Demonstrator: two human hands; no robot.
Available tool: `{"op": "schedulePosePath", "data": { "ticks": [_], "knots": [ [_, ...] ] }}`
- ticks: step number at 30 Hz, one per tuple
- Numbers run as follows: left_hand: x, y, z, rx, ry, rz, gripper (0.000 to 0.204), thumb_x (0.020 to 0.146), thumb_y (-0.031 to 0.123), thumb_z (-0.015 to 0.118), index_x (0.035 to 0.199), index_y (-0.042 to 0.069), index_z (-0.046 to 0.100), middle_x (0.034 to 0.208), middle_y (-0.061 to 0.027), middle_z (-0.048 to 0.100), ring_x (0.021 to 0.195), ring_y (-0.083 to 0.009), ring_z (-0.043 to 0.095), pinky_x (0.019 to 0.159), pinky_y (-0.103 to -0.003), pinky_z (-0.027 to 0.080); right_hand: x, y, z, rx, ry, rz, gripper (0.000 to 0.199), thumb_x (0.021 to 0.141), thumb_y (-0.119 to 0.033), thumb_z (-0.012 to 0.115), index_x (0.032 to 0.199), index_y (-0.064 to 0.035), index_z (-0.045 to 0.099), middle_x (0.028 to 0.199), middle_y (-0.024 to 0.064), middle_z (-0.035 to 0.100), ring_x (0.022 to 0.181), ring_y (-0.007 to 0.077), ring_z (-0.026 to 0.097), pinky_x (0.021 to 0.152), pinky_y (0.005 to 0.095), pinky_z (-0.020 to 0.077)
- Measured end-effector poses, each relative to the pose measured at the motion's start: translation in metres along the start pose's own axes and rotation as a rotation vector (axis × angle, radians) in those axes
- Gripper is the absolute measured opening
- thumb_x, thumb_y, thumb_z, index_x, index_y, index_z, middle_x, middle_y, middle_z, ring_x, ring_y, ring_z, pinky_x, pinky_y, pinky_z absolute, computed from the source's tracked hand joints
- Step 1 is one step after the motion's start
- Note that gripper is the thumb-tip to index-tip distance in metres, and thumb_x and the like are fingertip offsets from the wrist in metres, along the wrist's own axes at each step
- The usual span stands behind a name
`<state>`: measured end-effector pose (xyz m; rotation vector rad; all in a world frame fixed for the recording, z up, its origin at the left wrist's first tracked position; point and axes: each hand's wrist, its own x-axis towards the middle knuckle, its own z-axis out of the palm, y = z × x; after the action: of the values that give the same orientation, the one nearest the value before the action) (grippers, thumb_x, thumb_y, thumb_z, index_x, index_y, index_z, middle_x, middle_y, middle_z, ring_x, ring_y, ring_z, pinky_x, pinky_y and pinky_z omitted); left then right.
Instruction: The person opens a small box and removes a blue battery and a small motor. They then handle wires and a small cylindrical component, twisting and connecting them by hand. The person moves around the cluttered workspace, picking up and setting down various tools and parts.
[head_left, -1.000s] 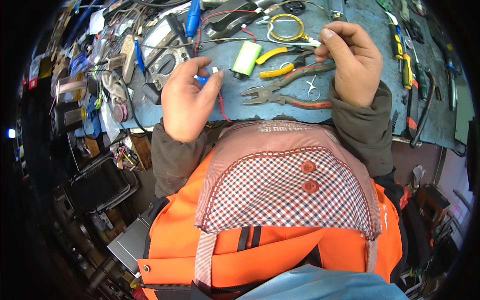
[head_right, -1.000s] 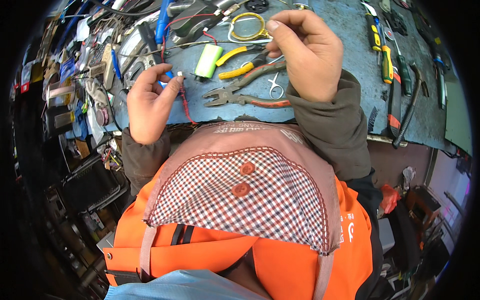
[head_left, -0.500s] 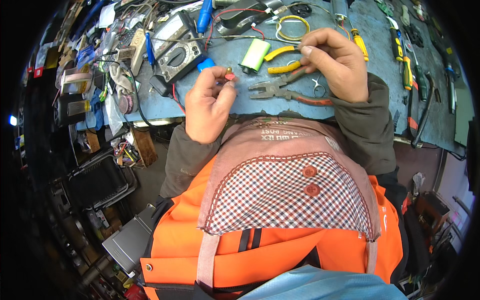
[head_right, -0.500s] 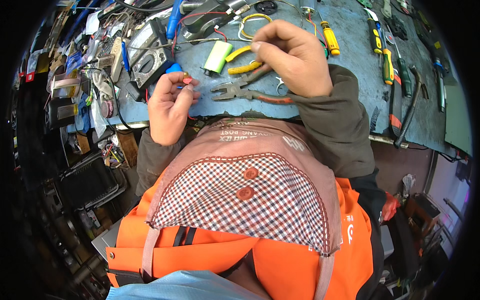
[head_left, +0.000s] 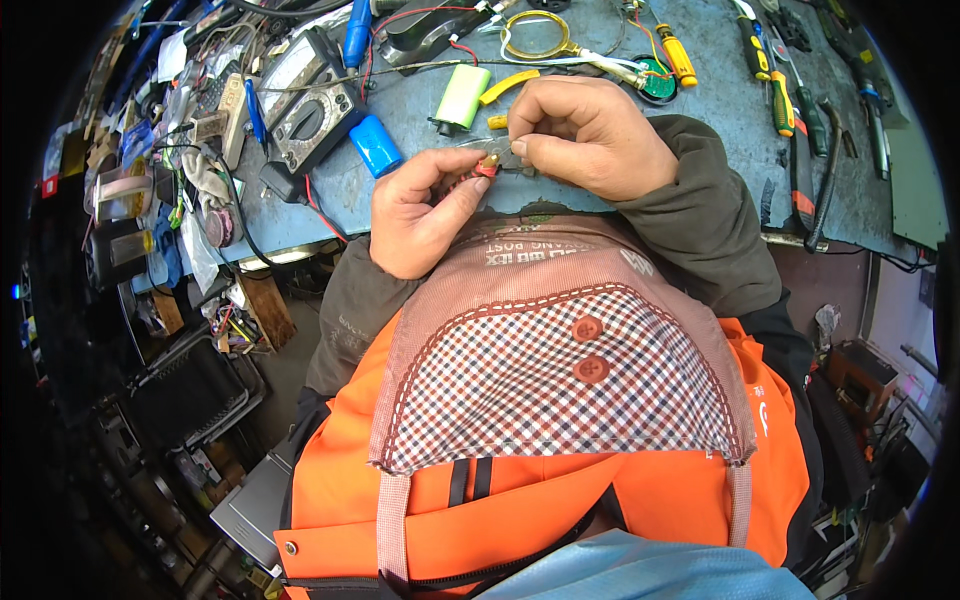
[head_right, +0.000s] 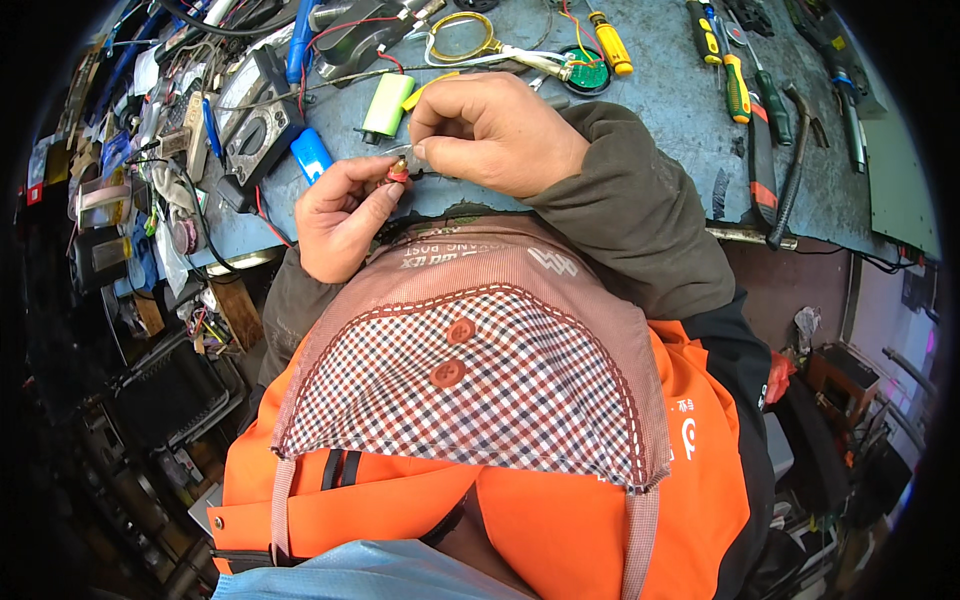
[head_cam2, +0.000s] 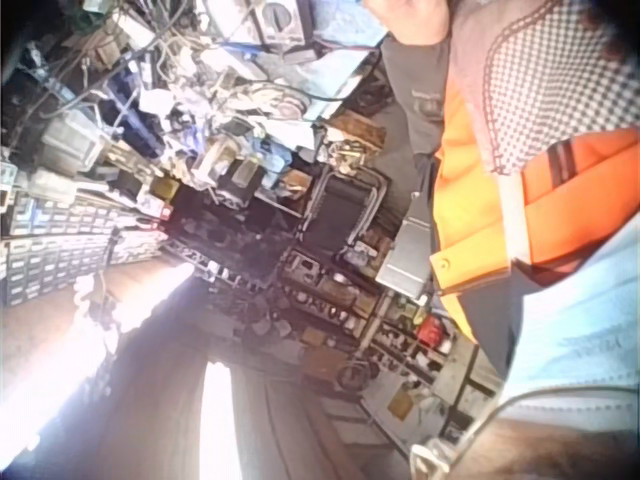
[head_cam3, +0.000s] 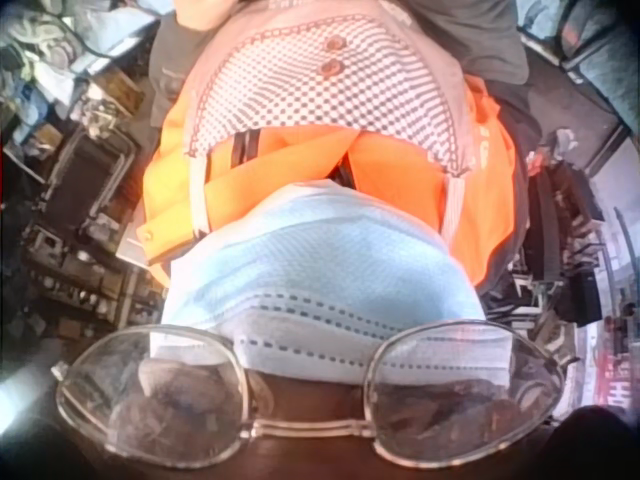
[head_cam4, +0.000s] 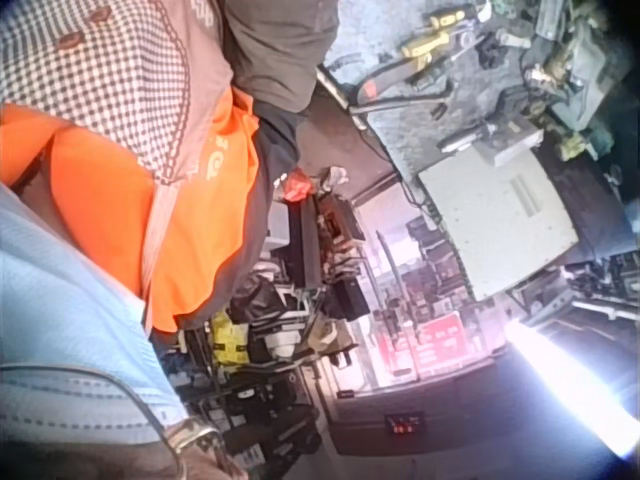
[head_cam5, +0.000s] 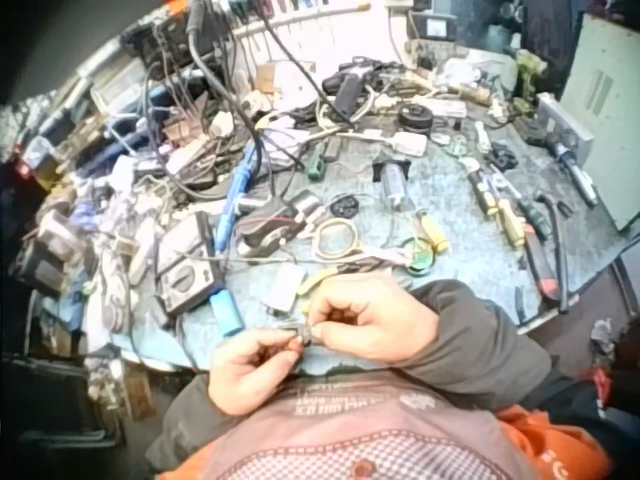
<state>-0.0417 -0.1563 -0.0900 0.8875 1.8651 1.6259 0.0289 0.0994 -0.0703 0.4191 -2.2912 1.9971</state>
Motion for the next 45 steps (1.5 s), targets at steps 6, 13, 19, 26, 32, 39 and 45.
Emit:
{"op": "schedulePosePath", "data": {
  "ticks": [6, 13, 19, 26, 32, 39, 45],
  "knots": [
    [0.001, 0.001, 0.001, -0.026, 0.011, -0.008, 0.028, 0.102, -0.007, 0.069, 0.13, -0.005, 0.069, 0.118, -0.0093, 0.076, 0.107, -0.011, 0.071, 0.094, -0.025, 0.056, 0.001, 0.002, 0.0, -0.031, -0.018, -0.003, 0.003, 0.099, 0.002, 0.068, 0.101, 0.0021, 0.065, 0.095, 0.0015, 0.062, 0.082, 0.0065, 0.06, 0.069, 0.025, 0.0486],
    [0.004, 0.001, 0.005, -0.082, 0.06, 0.043, 0.027, 0.1, -0.004, 0.074, 0.127, -0.004, 0.072, 0.108, -0.0056, 0.078, 0.093, -0.0066, 0.069, 0.08, -0.023, 0.055, -0.001, -0.007, -0.001, -0.049, 0.022, -0.029, 0.003, 0.099, 0.002, 0.068, 0.099, 0.0021, 0.066, 0.096, 0.003, 0.062, 0.082, 0.0072, 0.06, 0.07, 0.0253, 0.0489],
    [0.003, 0.0, 0.003, -0.044, 0.043, 0.046, 0.027, 0.101, -0.005, 0.072, 0.128, -0.005, 0.071, 0.112, -0.0075, 0.077, 0.098, -0.0087, 0.07, 0.085, -0.024, 0.056, 0.0, 0.001, -0.001, -0.127, 0.019, -0.061, 0.003, 0.099, 0.001, 0.069, 0.101, 0.0026, 0.066, 0.098, 0.0035, 0.062, 0.081, 0.0065, 0.058, 0.069, 0.0248, 0.0483],
    [0.002, 0.0, 0.0, -0.02, -0.004, 0.011, 0.03, 0.103, -0.008, 0.068, 0.133, -0.005, 0.068, 0.121, -0.0104, 0.076, 0.108, -0.0113, 0.071, 0.094, -0.025, 0.056, 0.0, -0.003, -0.001, -0.137, 0.017, -0.045, 0.004, 0.1, 0.0, 0.068, 0.101, 0.003, 0.066, 0.099, 0.0039, 0.062, 0.082, 0.0065, 0.058, 0.07, 0.0247, 0.0484],
    [0.002, 0.003, -0.001, -0.008, -0.004, 0.007, 0.029, 0.103, -0.006, 0.069, 0.132, -0.005, 0.07, 0.12, -0.0092, 0.077, 0.106, -0.0101, 0.071, 0.091, -0.023, 0.056, 0.0, -0.002, -0.001, -0.138, 0.015, -0.06, 0.004, 0.099, 0.0, 0.068, 0.1, 0.0029, 0.065, 0.097, 0.0041, 0.062, 0.079, 0.0073, 0.057, 0.069, 0.0252, 0.0481],
    [0.003, 0.003, 0.0, -0.01, -0.006, 0.025, 0.029, 0.103, -0.005, 0.069, 0.132, -0.005, 0.07, 0.119, -0.0089, 0.077, 0.105, -0.0095, 0.07, 0.089, -0.023, 0.056, 0.0, -0.004, -0.001, -0.178, 0.022, -0.095, 0.005, 0.097, -0.001, 0.069, 0.098, 0.002, 0.066, 0.091, 0.0037, 0.062, 0.076, 0.0082, 0.057, 0.066, 0.0265, 0.0466],
    [0.004, 0.005, 0.004, -0.028, 0.041, 0.036, 0.025, 0.101, -0.003, 0.074, 0.125, -0.004, 0.074, 0.11, -0.0087, 0.08, 0.099, -0.0103, 0.073, 0.086, -0.026, 0.058, 0.001, -0.002, 0.0, -0.205, 0.021, -0.121, 0.006, 0.096, -0.001, 0.07, 0.097, 0.0024, 0.066, 0.089, 0.0044, 0.062, 0.075, 0.0096, 0.058, 0.065, 0.0277, 0.047]
  ]
}}
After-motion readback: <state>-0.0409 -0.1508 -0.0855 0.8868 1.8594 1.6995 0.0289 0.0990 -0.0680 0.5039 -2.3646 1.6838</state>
